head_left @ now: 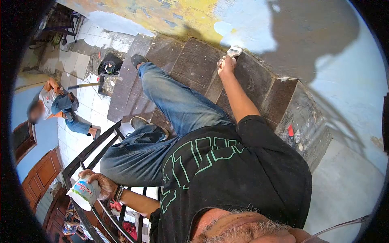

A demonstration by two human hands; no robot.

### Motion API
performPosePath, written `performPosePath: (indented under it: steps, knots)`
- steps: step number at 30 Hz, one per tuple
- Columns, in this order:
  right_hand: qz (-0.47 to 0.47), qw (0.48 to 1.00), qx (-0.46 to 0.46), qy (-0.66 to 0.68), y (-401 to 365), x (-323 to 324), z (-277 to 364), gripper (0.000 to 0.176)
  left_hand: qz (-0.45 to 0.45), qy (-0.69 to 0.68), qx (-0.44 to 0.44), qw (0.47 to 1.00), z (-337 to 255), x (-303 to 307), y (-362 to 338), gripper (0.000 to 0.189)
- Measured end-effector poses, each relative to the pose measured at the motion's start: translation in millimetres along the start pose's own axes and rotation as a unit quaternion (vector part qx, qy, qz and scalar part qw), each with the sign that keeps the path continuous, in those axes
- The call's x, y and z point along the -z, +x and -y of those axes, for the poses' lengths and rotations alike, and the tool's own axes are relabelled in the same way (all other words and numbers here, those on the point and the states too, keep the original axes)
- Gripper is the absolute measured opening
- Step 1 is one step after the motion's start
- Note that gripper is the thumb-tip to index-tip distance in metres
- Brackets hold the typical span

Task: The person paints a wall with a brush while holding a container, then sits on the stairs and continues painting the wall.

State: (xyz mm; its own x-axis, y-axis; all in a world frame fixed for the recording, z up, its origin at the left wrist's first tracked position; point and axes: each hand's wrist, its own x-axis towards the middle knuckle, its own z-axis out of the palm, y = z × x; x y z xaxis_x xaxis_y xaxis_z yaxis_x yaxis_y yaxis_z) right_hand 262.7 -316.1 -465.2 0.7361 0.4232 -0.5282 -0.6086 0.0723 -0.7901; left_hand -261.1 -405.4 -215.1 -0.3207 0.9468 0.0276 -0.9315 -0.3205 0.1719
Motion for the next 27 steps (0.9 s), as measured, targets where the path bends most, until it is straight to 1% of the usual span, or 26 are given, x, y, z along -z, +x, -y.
performPosePath:
  steps: [4,6,7,8,10,11,12,14,16,18,20,22,23,26,27]
  knots:
    - [-0.005,1.0,0.017,0.018,-22.6,-10.1,23.1,0.013,0.01,-0.012,0.001,1.0,-0.8,0.8,-1.2,0.05]
    - [0.001,0.998,0.027,0.062,-27.5,-7.6,33.0,0.013,0.013,-0.015,0.0,1.0,-0.8,0.8,-1.0,0.049]
    - [-0.006,0.998,0.009,0.064,-24.7,-4.5,35.9,0.011,0.016,-0.017,0.0,1.0,-0.8,0.8,-0.6,0.049]
    - [-0.005,0.998,0.01,0.064,-32.6,-3.0,40.9,0.011,0.016,-0.018,-0.001,1.0,-1.6,1.4,-0.8,0.049]
    - [0.084,0.993,0.041,0.072,-62.3,11.3,48.3,0.01,0.006,-0.016,0.0,1.0,-3.7,1.8,-0.4,0.049]
    - [0.111,0.991,0.043,0.063,-73.2,17.0,50.0,0.011,0.007,-0.018,0.002,1.0,-3.3,1.5,0.4,0.049]
    - [0.11,0.991,0.046,0.063,-79.0,21.5,51.3,0.011,0.01,-0.017,0.004,1.0,-2.9,1.0,0.8,0.049]
    - [0.08,0.996,-0.018,0.041,-84.9,31.2,51.2,0.015,0.012,-0.017,0.009,1.0,-2.7,1.4,0.5,0.05]
    - [0.086,0.995,-0.025,0.035,-80.3,41.9,49.2,0.017,0.014,0.013,0.004,1.0,-2.3,0.7,1.2,0.05]
    - [0.111,0.992,-0.046,0.024,-76.8,48.0,50.4,0.019,0.013,0.009,0.008,1.0,-1.4,-0.7,0.5,0.051]
    - [0.114,0.992,-0.046,0.023,-67.6,53.5,48.3,0.021,0.011,0.006,0.012,1.0,-1.3,-0.6,0.0,0.051]
    - [0.143,0.985,-0.098,-0.01,-57.1,57.2,48.2,0.021,0.013,-0.006,0.003,1.0,-1.5,0.5,-0.2,0.051]
    - [0.15,0.983,-0.107,-0.018,-51.5,57.2,47.5,0.021,0.013,-0.006,0.004,1.0,-1.2,1.0,-0.2,0.051]
    - [0.152,0.983,-0.099,-0.017,-37.5,62.7,49.4,0.022,0.013,0.02,-0.009,1.0,-2.2,0.6,-0.2,0.051]
    - [0.134,0.988,-0.078,-0.001,-32.9,65.7,51.5,0.019,0.018,0.023,-0.009,1.0,-2.1,0.9,0.4,0.051]
